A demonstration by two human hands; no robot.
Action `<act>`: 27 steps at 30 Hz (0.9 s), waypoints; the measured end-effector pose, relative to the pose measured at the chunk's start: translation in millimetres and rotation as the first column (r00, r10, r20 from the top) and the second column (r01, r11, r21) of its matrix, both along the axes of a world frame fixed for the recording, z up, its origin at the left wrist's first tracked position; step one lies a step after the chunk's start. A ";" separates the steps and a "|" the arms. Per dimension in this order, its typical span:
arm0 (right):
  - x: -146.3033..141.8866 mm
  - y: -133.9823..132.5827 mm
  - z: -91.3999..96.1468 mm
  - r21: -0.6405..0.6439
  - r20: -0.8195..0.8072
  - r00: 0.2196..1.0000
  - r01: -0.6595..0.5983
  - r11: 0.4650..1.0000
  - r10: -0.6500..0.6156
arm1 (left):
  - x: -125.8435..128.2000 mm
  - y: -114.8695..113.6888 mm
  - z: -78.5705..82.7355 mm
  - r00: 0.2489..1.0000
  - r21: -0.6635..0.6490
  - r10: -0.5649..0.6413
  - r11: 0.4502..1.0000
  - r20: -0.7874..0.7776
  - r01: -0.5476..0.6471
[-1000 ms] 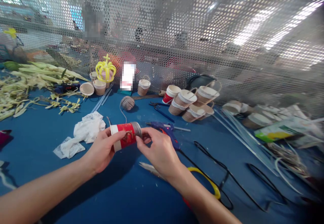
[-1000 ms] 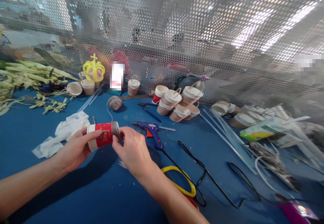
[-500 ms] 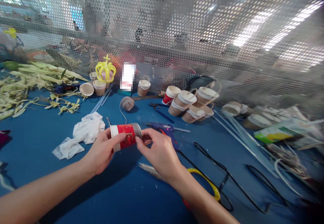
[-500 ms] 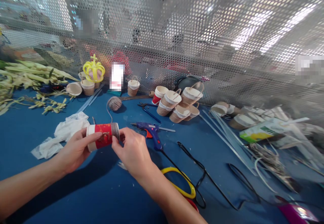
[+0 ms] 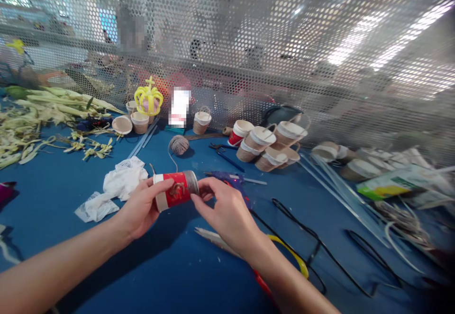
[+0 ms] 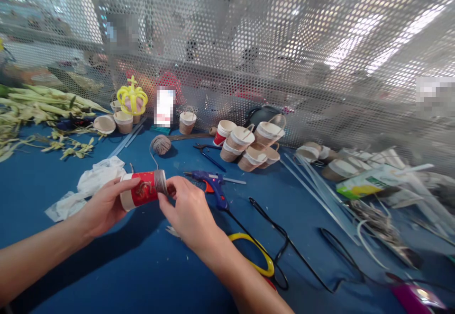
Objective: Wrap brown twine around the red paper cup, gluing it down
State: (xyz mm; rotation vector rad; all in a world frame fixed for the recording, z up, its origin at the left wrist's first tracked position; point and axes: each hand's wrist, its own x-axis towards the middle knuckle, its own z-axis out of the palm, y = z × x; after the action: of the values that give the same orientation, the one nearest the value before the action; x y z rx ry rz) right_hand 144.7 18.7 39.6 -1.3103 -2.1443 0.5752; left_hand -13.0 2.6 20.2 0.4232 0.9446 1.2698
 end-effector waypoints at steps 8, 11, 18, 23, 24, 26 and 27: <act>16.7 6.8 17.1 -0.335 -0.264 0.962 -0.155 0.929 0.066 | -6.6 -7.7 -12.7 0.955 0.236 -0.118 0.954 -0.271 0.184; 19.7 2.0 17.4 -0.257 -0.220 0.967 -0.185 0.949 0.129 | -10.4 -4.3 -7.2 0.948 0.174 -0.213 0.950 -0.238 0.258; 22.4 -11.2 8.2 0.107 0.040 0.916 -0.401 0.910 0.399 | -11.3 5.1 -4.8 0.929 -0.022 -0.356 0.933 0.097 0.360; 26.5 -8.7 6.0 0.044 0.040 0.954 -0.300 0.953 0.298 | -6.2 0.1 -13.7 0.956 0.076 -0.245 0.963 -0.159 0.259; 27.2 -8.2 6.4 0.066 0.016 0.966 -0.259 0.963 0.259 | -5.4 -0.9 -15.3 0.953 0.092 -0.227 0.964 -0.201 0.249; 27.6 -7.7 6.6 0.139 -0.020 0.975 -0.217 0.966 0.222 | -4.4 -2.8 -18.1 0.935 0.119 -0.221 0.958 -0.279 0.262; 27.1 -7.9 5.9 0.173 -0.020 0.973 -0.222 0.960 0.228 | -4.1 -3.7 -19.0 0.921 0.132 -0.227 0.951 -0.316 0.280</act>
State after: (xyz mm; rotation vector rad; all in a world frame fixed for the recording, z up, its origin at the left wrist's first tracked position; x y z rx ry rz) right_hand 171.8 10.8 45.5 -0.9633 -2.2708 0.4900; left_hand -17.2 -1.1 1.2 0.8677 0.9946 1.0693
